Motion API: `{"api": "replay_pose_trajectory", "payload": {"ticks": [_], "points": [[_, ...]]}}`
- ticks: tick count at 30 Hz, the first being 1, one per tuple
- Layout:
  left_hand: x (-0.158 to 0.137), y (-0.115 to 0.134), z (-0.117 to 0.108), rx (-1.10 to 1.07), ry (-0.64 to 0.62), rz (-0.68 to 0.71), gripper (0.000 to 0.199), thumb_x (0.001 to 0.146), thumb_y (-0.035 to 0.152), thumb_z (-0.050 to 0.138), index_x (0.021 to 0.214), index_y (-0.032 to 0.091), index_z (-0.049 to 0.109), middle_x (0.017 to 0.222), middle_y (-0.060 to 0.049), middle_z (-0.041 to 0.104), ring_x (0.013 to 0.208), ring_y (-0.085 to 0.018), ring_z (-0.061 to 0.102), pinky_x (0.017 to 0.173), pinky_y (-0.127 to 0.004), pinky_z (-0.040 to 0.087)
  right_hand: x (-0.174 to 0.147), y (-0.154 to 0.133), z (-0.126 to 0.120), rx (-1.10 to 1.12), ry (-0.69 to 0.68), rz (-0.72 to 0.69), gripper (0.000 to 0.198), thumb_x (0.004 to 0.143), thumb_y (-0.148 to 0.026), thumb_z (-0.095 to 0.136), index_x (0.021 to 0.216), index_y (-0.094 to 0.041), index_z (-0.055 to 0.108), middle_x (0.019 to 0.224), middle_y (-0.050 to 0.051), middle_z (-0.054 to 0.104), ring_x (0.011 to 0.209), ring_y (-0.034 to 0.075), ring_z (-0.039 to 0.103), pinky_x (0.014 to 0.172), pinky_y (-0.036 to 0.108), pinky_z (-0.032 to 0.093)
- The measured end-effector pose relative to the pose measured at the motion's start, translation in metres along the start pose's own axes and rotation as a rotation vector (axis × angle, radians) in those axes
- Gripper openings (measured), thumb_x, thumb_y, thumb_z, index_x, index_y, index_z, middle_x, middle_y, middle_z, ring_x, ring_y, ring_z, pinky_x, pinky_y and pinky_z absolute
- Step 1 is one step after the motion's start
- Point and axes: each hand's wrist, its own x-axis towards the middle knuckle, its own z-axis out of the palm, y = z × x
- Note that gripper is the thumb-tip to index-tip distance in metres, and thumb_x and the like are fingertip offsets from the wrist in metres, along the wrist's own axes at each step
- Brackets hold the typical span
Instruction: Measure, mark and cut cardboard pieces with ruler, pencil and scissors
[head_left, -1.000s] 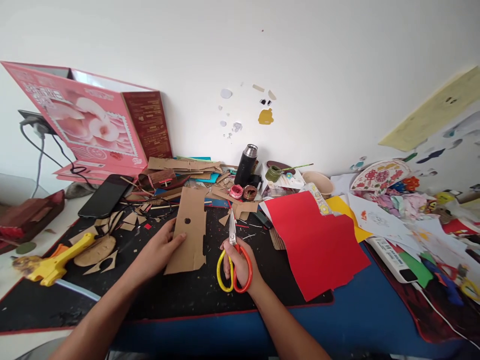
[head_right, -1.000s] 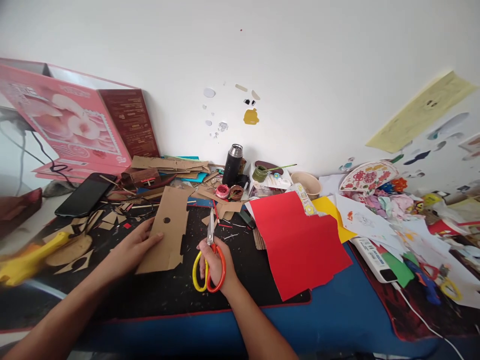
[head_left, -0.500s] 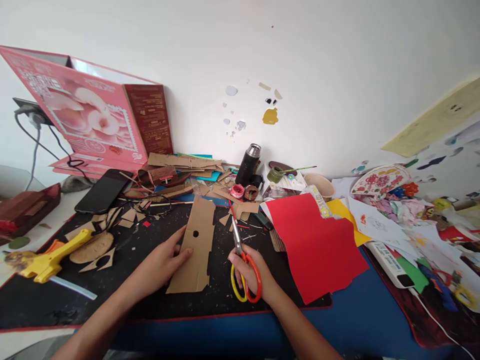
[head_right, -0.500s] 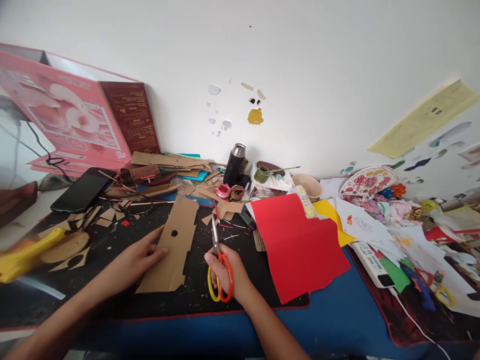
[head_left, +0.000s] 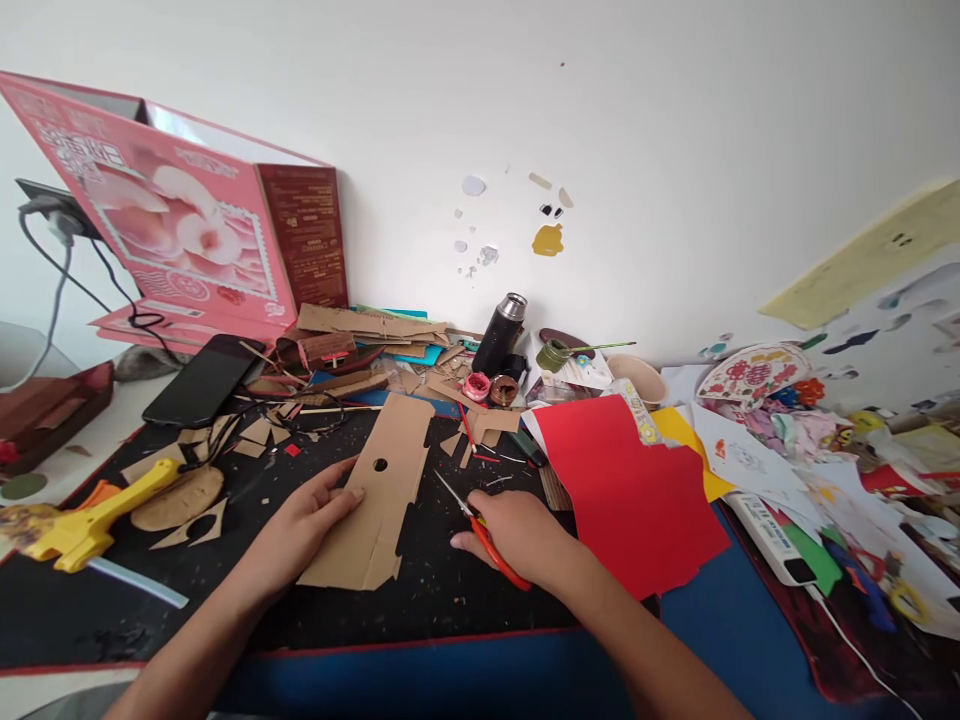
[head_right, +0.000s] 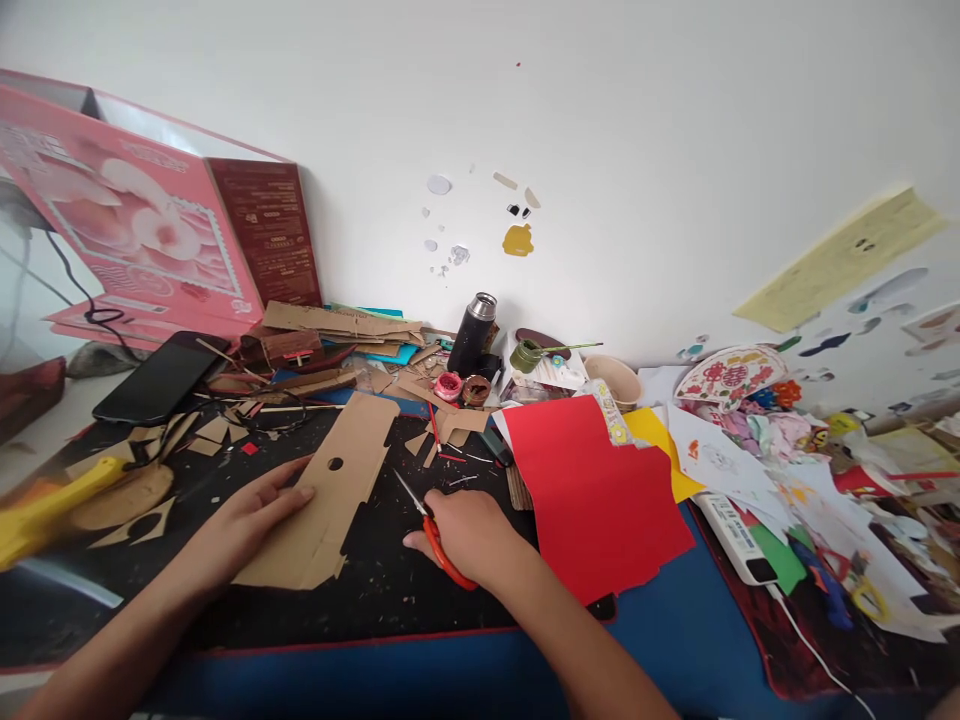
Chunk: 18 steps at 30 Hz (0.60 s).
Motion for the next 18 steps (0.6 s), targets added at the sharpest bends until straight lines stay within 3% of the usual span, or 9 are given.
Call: {"api": "replay_pose_trajectory", "payload": {"ticks": [9, 18], "points": [[0.000, -0.006, -0.002, 0.026, -0.045, 0.023, 0.099, 0.077, 0.063, 0.086, 0.157, 0.023, 0.045, 0.111, -0.014, 0.084, 0.087, -0.038, 0.083, 0.066, -0.042, 0.066, 0.003, -0.005, -0.015, -0.148, -0.098, -0.072, 0.059, 0.092, -0.073, 0.072, 0.110, -0.017, 0.071, 0.086, 0.013, 0.078, 0.082, 0.035, 0.077, 0.063, 0.032, 0.040], [-0.002, -0.006, 0.003, 0.031, -0.044, 0.048, 0.092, 0.074, 0.063, 0.088, 0.149, 0.024, 0.053, 0.104, -0.012, 0.084, 0.086, -0.039, 0.082, 0.070, -0.046, 0.066, 0.004, -0.010, -0.019, -0.186, -0.157, -0.095, 0.063, 0.089, -0.073, 0.076, 0.114, -0.016, 0.069, 0.087, 0.013, 0.077, 0.081, 0.034, 0.076, 0.064, 0.031, 0.043]]}}
